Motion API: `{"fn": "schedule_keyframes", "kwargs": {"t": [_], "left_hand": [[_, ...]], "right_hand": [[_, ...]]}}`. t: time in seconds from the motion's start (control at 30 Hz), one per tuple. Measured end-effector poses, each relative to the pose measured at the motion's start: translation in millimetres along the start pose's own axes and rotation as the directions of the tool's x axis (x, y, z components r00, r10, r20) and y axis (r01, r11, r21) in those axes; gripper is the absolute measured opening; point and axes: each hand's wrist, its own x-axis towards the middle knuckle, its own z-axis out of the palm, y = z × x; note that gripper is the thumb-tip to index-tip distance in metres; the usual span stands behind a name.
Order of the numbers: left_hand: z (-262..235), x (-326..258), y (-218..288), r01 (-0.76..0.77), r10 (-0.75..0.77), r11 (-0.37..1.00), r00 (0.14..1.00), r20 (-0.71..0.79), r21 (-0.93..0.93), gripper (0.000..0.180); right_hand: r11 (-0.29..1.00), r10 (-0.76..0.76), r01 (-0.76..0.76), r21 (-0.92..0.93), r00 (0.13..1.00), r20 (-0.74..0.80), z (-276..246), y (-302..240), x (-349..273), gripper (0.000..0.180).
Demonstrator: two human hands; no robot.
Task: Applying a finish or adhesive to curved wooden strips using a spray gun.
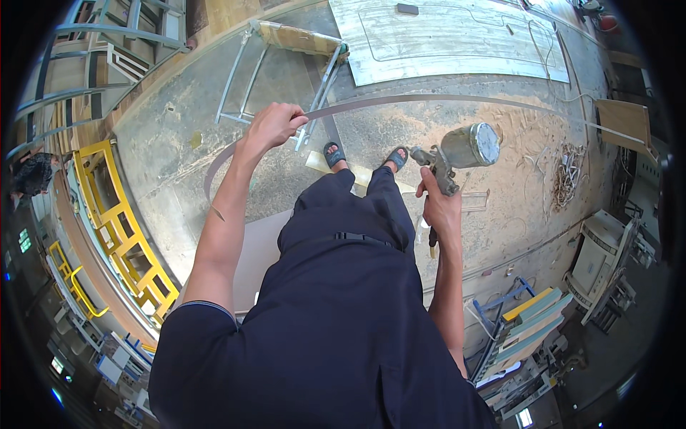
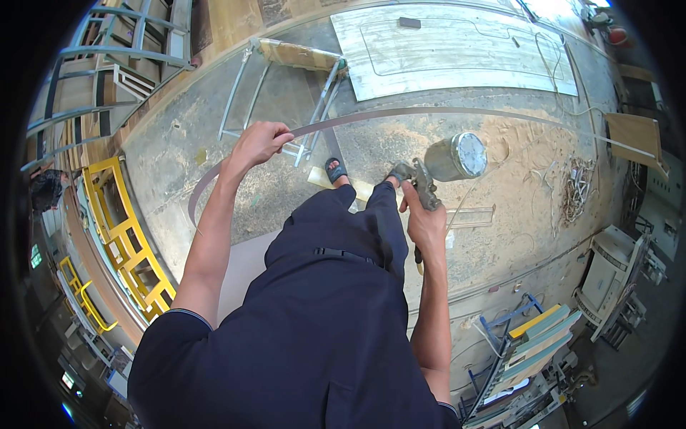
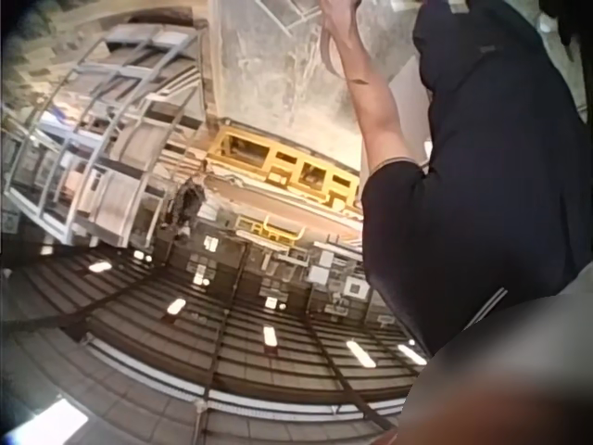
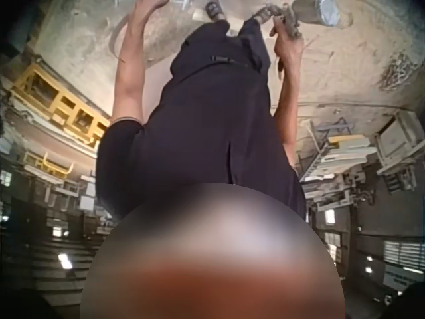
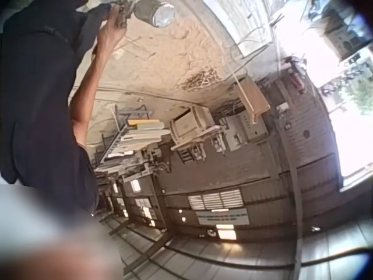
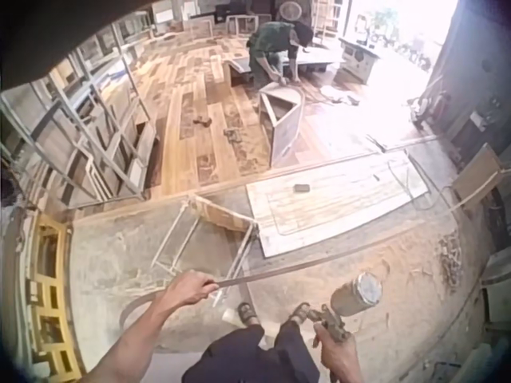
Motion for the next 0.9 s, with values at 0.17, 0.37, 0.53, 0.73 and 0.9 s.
{"fn": "schedule_keyframes", "kwargs": {"t": [0.17, 0.37, 0.53, 0.73, 0.9], "left_hand": [[2, 0, 3, 0.008, -0.008, 1.000, 1.000, 0.013, 0.001, 0.030], [-1, 1, 3, 0.045, -0.046, 0.999, 0.998, 0.045, 0.019, 0.029], [1, 2, -1, 0.020, -0.020, 1.000, 1.000, 0.020, 0.001, 0.030], [0, 4, 3, 0.018, -0.018, 1.000, 1.000, 0.023, -0.002, 0.030], [-1, 6, 5, 0.009, -0.008, 1.000, 1.000, 0.023, -0.010, 0.031]], "right_hand": [[0.999, 0.042, -0.039, -0.035, 0.995, 0.085, 4, -7, -8, 0.051], [0.986, -0.168, 0.167, -0.028, 0.983, -0.078, 3, 14, 4, 0.050], [0.998, -0.046, 0.042, -0.041, 0.994, -0.103, -8, 4, 3, 0.049], [0.992, -0.107, 0.102, 0.071, 0.992, 0.062, 2, -8, -10, 0.040], [0.996, -0.086, 0.087, 0.000, 0.990, -0.108, -4, 9, 6, 0.044]]}}
